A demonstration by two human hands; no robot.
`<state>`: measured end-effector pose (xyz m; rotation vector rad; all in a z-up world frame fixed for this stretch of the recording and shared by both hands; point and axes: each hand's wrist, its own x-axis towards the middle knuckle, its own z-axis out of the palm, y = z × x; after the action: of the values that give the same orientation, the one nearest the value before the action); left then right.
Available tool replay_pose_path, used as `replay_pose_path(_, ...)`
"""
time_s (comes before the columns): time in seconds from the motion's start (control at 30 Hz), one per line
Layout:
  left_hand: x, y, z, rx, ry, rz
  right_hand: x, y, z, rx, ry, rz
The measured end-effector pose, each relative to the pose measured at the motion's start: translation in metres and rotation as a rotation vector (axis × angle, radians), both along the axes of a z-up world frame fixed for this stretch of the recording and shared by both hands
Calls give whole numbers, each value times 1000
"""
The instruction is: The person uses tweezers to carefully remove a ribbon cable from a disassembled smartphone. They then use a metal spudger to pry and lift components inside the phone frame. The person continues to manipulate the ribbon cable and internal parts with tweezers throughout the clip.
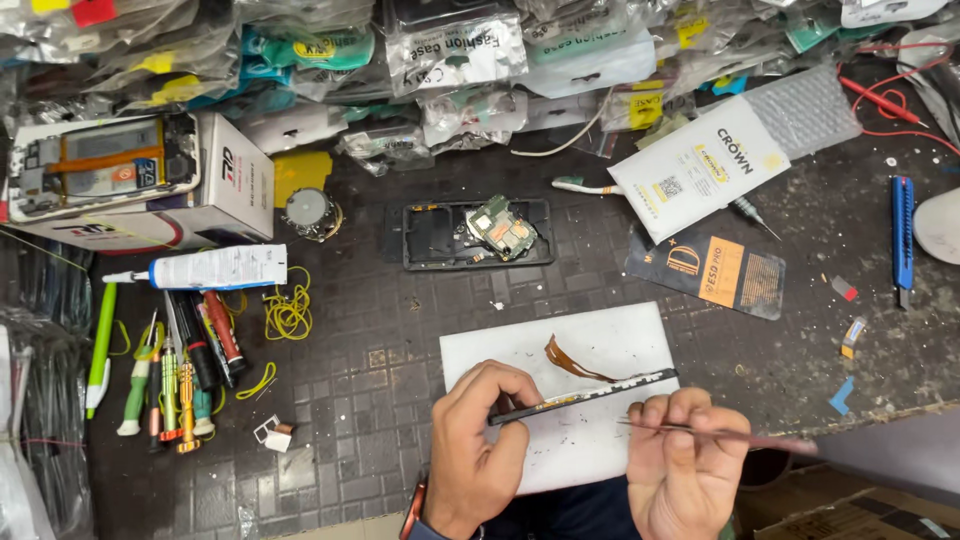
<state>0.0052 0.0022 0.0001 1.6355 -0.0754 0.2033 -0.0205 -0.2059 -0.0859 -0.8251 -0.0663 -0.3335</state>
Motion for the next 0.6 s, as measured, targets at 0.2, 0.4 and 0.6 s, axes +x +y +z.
replay_pose_path(0.2, 2, -2, 0, 29, -17, -31, -17, -8, -4, -168, -52, -40)
replay_pose_path(0.4, 1, -1, 0, 40, -7, -23, -22, -37, 34, -700, 269, -168)
replay_pose_path(0.6, 3, 0, 1, 41, 8, -31, -3, -68, 46, -798, 331, -204)
